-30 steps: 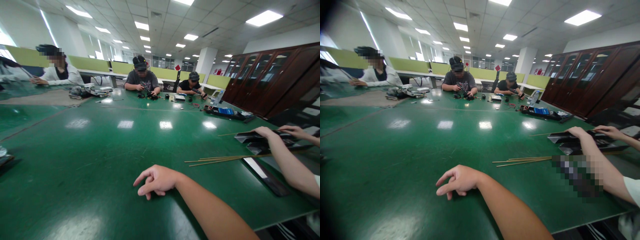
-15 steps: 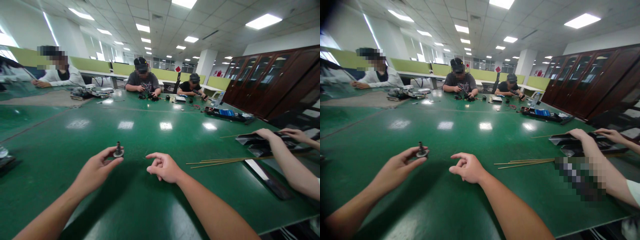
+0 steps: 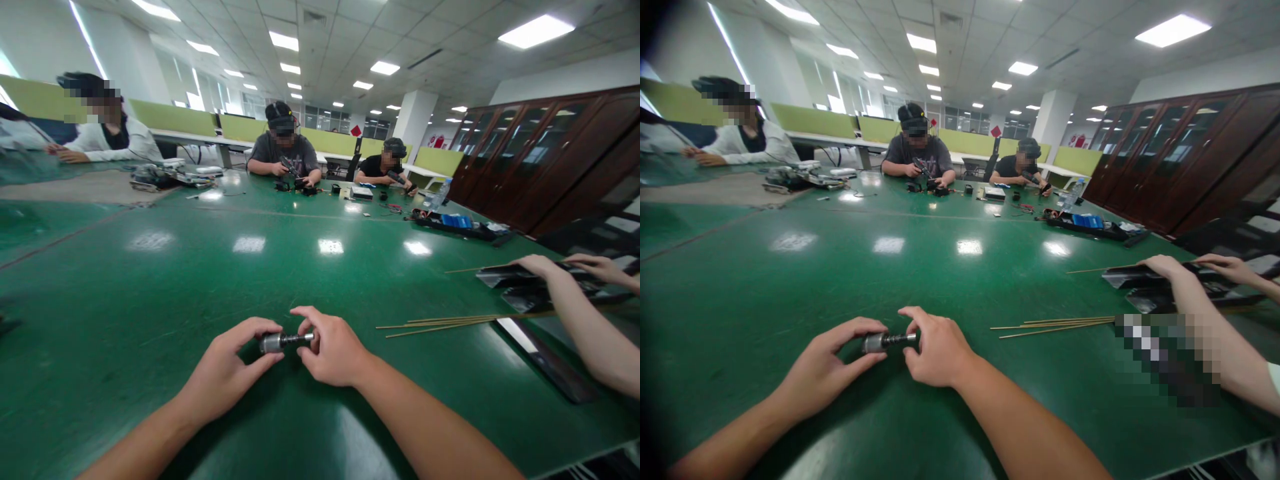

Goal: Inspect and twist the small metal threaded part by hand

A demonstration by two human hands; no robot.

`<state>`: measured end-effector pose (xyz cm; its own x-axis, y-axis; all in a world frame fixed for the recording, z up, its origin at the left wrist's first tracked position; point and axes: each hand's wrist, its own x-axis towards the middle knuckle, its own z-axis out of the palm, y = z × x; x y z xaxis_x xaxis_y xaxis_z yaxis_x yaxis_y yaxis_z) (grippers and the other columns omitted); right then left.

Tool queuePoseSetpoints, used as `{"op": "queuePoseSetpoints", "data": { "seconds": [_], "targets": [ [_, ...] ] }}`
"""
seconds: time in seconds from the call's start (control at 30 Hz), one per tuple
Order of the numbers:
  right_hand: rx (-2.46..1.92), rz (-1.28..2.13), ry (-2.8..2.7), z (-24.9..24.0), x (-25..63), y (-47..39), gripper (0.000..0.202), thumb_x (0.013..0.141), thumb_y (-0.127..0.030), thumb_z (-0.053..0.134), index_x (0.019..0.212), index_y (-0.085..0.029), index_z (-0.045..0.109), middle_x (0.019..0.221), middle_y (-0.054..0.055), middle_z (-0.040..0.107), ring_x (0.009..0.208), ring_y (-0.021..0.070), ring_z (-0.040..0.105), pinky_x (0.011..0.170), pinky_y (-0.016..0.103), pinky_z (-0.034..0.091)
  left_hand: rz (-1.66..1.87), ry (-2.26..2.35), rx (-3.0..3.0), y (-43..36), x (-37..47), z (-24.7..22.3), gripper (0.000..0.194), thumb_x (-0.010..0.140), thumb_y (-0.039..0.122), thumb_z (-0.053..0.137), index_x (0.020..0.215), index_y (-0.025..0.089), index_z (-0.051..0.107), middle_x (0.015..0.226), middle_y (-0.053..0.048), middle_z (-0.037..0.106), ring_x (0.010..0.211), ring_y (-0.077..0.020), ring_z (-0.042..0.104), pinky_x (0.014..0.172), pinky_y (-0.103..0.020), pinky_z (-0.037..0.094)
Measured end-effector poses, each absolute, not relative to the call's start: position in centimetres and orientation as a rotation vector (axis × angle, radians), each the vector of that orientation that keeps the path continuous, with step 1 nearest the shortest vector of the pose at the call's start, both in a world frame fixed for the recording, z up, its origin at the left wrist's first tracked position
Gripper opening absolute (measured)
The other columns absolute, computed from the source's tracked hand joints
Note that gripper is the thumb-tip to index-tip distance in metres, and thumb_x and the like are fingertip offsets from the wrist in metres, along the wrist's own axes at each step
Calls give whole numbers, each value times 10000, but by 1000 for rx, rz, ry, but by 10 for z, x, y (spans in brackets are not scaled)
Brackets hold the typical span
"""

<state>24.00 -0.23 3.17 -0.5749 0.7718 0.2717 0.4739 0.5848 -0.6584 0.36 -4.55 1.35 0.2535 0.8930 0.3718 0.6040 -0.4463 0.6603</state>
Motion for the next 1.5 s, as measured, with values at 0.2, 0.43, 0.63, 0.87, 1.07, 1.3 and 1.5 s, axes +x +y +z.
{"op": "queuePoseSetpoints", "data": {
  "seconds": [0.2, 0.43, 0.63, 0.87, 1.07, 1.3, 1.5],
  "targets": [
    [-964, 736, -2316, 37, 240, -2, 466, 753, -237, 727, 1192, -242, 569, 886, -10, 679, 649, 137, 607, 692, 257, 464, 1075, 1274, 2234, -43, 1, 13, 341, 862, 275, 712, 1188, 271, 613, 1136, -26, 678, 1045, -167, 645, 940, -294, 520],
    [-911, 660, -2332, 37, 239, -3, 307, 786, -284, 712, 1077, -228, 636, 848, 3, 684, 694, 155, 609, 691, 263, 449, 1064, 1209, 2280, -43, 0, 13, 382, 871, 241, 705, 1237, 317, 629, 1161, -9, 681, 1067, -155, 646, 952, -284, 527],
    [-836, 622, -2355, 34, 239, -2, 207, 810, -277, 687, 1005, -208, 683, 887, 30, 712, 766, 172, 641, 714, 266, 459, 1063, 1150, 2309, -44, 1, 13, 436, 879, 222, 696, 1291, 336, 609, 1191, -19, 670, 1074, -160, 646, 940, -283, 539],
    [-765, 631, -2409, 32, 237, -4, 168, 877, -308, 627, 965, -187, 703, 817, 36, 712, 712, 163, 641, 694, 264, 461, 1073, 1135, 2330, -47, 3, 15, 400, 878, 207, 691, 1263, 300, 633, 1172, -42, 680, 1056, -172, 655, 923, -287, 555],
    [-749, 605, -2403, 34, 238, -5, 197, 921, -318, 586, 955, -181, 723, 850, 51, 725, 746, 169, 654, 691, 262, 454, 1095, 1149, 2329, -48, 5, 15, 375, 866, 217, 699, 1234, 278, 657, 1152, -58, 692, 1034, -187, 667, 904, -297, 570],
    [-742, 605, -2410, 34, 237, -6, 204, 939, -310, 574, 975, -183, 729, 856, 52, 733, 766, 170, 663, 713, 261, 457, 1104, 1206, 2337, -49, 5, 16, 359, 850, 242, 716, 1202, 295, 673, 1123, -35, 707, 1013, -181, 681, 890, -285, 575],
    [-730, 571, -2430, 35, 238, -6, 209, 940, -311, 572, 974, -180, 732, 870, 59, 740, 780, 176, 667, 713, 264, 461, 1113, 1201, 2339, -50, 6, 18, 322, 856, 258, 709, 1177, 257, 689, 1101, -67, 716, 999, -201, 690, 883, -310, 586]
  ]
}}
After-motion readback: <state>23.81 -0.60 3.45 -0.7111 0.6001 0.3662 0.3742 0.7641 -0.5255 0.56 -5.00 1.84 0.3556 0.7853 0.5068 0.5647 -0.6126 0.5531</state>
